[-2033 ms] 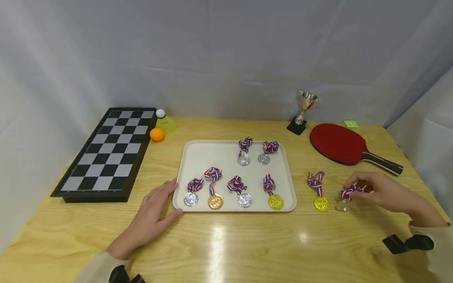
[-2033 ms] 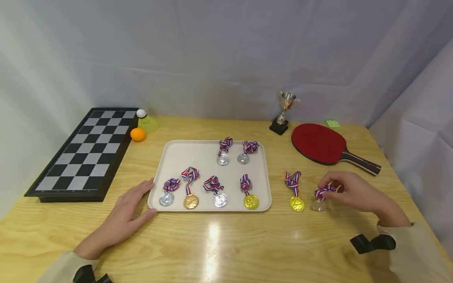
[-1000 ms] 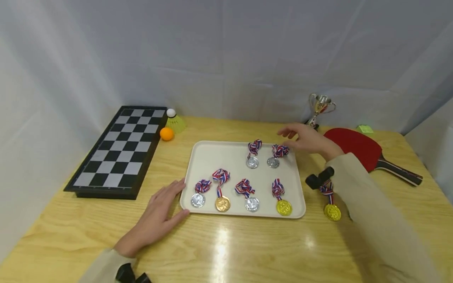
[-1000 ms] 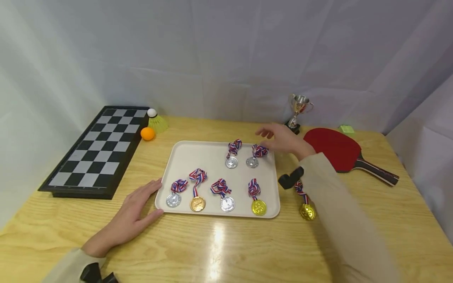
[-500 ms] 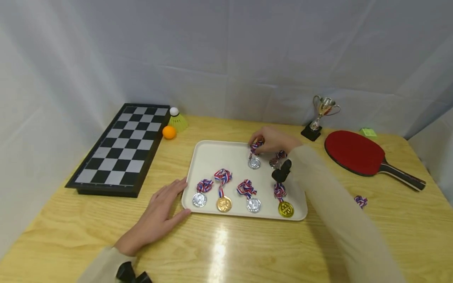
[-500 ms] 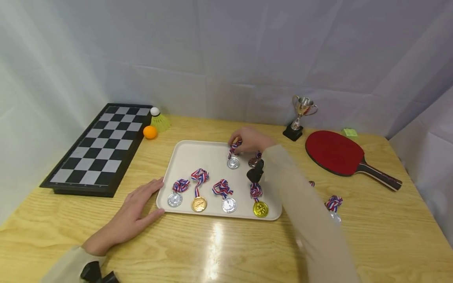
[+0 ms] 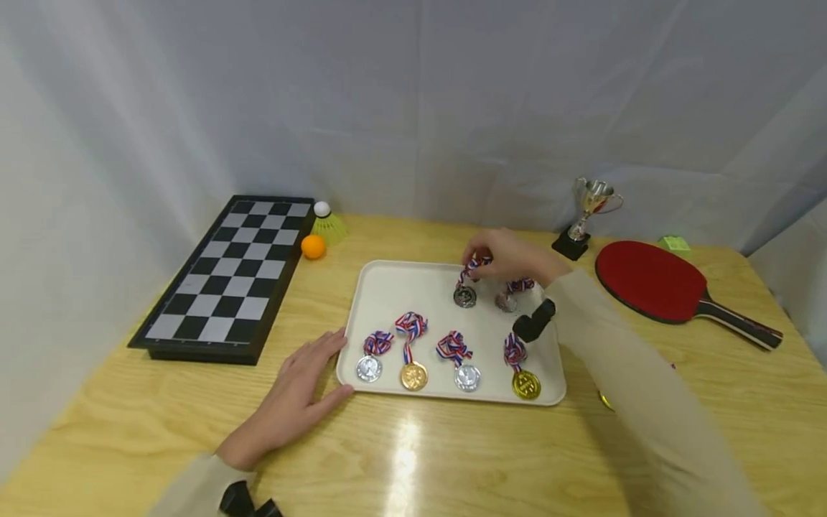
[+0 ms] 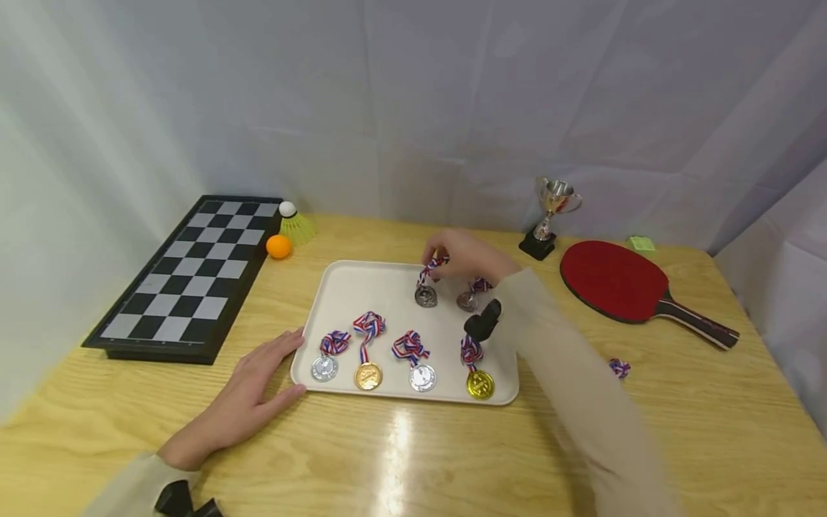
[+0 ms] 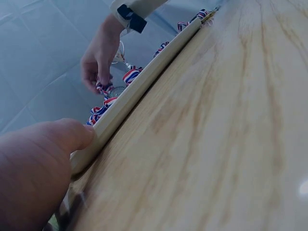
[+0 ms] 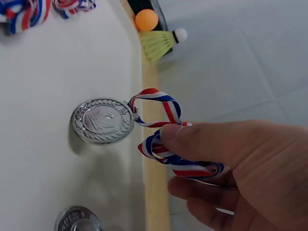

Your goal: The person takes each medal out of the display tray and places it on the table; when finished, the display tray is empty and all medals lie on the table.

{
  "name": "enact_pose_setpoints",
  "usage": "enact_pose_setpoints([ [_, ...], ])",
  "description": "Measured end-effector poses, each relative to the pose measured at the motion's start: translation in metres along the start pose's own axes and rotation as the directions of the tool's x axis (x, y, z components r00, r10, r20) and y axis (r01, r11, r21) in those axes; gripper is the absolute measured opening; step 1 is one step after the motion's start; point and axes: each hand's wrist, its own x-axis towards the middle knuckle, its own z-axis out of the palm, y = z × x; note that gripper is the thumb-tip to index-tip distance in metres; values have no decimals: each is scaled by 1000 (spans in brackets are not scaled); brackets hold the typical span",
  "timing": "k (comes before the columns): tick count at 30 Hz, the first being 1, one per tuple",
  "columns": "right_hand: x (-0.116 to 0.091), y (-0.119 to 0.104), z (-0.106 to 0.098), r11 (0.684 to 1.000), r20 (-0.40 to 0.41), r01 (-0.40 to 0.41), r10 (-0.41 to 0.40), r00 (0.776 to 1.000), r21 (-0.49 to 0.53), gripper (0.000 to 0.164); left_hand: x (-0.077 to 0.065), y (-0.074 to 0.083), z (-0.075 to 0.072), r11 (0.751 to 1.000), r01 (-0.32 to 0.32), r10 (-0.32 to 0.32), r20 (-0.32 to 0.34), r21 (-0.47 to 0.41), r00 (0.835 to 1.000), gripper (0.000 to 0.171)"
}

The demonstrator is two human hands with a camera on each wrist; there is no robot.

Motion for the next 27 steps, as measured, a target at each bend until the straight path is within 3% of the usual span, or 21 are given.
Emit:
enact_pose_setpoints([
  [7,-54,-6,-5,989,-22,-10,13,1000,146,15,0,0,4,1000,-13,13,-7,13,1000,66],
  [14,-121,-12,-8,991,-145,8,11,989,133,17,2,-1,1,1000,-12,12,-15,12,1000,67],
  [22,-214,3,8,993,-309,-9,45,950,117,27,3,2,1,1000,-12,12,0,-3,1000,66],
  [27,-269,21,15,978,-350,-98,158,924,182,27,3,3,2,1000,-10,10,1,-4,1000,66],
])
